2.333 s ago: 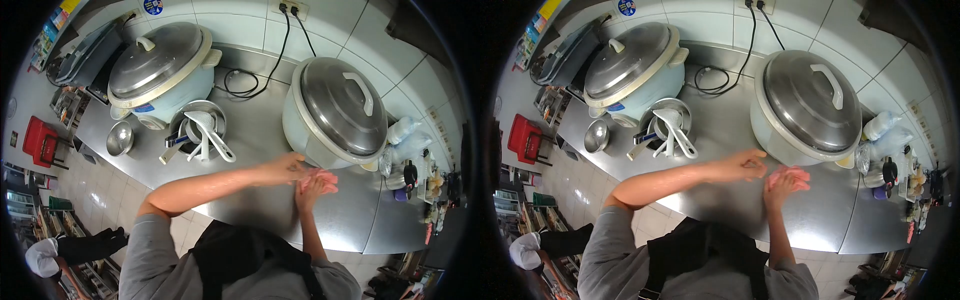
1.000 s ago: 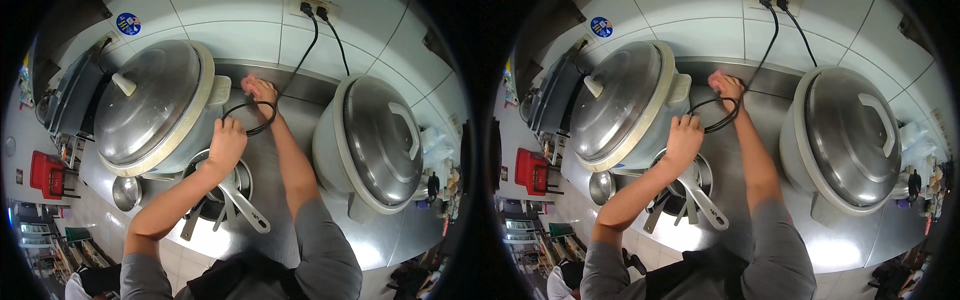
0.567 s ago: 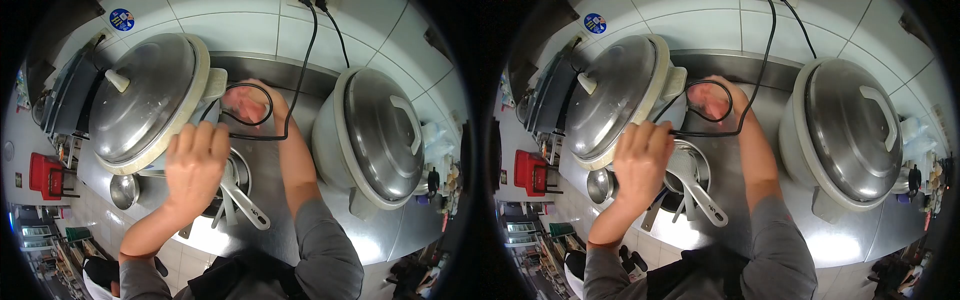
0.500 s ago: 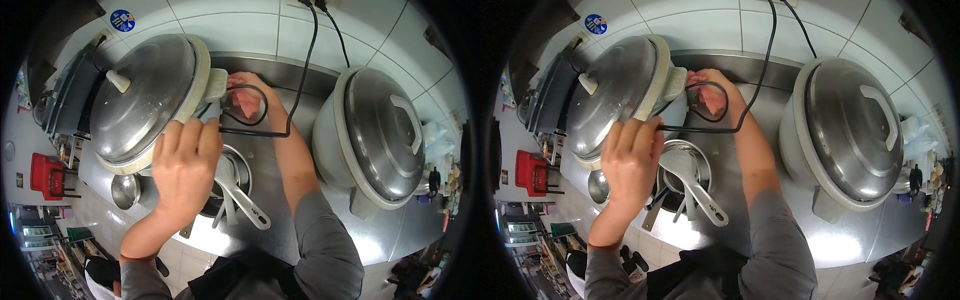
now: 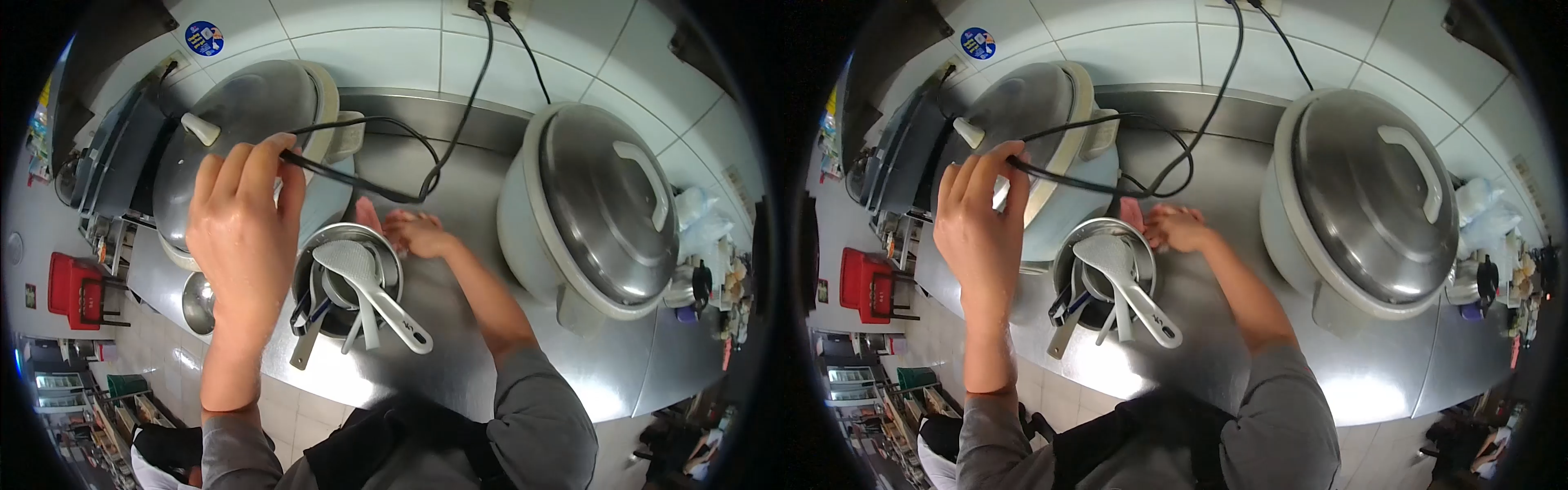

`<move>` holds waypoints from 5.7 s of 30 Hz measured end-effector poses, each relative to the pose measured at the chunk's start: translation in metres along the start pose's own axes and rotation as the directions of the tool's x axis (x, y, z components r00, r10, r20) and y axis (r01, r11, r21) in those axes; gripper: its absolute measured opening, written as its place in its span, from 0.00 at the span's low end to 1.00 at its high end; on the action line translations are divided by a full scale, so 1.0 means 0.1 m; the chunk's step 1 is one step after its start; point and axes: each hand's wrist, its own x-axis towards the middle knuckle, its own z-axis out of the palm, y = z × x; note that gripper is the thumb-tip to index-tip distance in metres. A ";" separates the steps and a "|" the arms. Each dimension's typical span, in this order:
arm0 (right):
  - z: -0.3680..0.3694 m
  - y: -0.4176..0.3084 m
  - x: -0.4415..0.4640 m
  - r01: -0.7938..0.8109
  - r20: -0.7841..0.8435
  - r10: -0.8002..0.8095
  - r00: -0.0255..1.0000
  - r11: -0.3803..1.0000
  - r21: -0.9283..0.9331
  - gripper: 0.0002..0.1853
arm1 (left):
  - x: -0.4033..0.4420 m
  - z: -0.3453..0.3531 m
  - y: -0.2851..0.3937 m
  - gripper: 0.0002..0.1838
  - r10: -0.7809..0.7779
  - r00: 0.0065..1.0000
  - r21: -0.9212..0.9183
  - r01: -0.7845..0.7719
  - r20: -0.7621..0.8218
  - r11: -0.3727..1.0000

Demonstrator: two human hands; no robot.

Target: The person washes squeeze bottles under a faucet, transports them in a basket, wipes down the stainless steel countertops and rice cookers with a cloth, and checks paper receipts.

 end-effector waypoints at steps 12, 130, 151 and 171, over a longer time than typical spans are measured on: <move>-0.35 -0.71 -1.38 -0.032 -0.268 0.123 0.955 0.946 0.322 0.27 | -0.48 0.07 0.03 0.10 0.053 0.963 -0.223 0.007 0.263 0.975; -0.80 -0.75 -0.62 0.240 -0.697 0.223 0.682 0.832 0.501 0.15 | -3.47 -0.32 -0.66 0.10 -0.652 0.186 -0.404 0.893 0.735 -0.201; -1.27 -3.16 0.12 0.208 -0.491 -0.104 0.865 0.965 0.161 0.11 | -2.15 -0.70 -2.67 0.22 -0.207 0.958 -0.366 0.267 0.197 0.892; -2.14 -2.65 2.49 -0.154 -0.606 0.008 0.796 0.970 -0.189 0.18 | -2.69 -0.92 -2.44 0.12 -0.578 0.782 -0.329 0.623 0.233 0.710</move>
